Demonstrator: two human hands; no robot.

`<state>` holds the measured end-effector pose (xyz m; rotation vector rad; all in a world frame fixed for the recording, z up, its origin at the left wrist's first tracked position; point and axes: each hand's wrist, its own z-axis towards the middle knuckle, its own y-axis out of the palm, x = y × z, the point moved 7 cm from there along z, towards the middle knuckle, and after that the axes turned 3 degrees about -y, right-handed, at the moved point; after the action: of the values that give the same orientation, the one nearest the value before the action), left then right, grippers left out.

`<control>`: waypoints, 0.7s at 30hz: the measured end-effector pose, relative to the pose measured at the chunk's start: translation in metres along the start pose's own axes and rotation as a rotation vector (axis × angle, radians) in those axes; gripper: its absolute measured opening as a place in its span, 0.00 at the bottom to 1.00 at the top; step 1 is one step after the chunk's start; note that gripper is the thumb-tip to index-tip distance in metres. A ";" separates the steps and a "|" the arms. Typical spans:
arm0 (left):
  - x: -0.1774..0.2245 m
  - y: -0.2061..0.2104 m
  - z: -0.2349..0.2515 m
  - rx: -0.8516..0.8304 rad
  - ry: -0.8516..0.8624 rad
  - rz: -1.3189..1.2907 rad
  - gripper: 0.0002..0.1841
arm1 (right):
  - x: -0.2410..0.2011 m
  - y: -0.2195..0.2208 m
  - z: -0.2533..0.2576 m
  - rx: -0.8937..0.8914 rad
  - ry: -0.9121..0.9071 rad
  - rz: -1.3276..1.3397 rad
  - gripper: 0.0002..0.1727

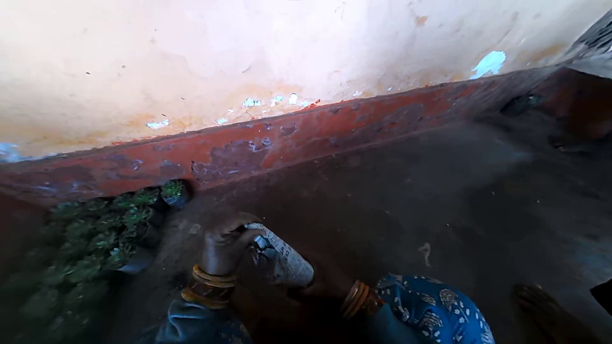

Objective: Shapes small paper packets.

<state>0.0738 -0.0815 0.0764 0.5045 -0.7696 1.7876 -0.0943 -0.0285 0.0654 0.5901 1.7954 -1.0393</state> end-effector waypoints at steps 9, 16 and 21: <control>0.001 0.004 -0.003 -0.232 -0.025 0.326 0.15 | 0.115 -0.004 0.030 0.121 -0.002 0.199 0.44; -0.003 0.069 -0.025 -1.065 -0.539 0.791 0.20 | 0.111 -0.007 0.025 0.175 -0.011 0.040 0.46; -0.008 0.014 -0.009 -0.439 -0.125 0.110 0.03 | 0.106 -0.022 0.026 0.289 -0.001 0.189 0.45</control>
<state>0.0632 -0.0837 0.0606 0.2853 -1.2597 1.6295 -0.1446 -0.0674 -0.0256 0.9166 1.5639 -1.1738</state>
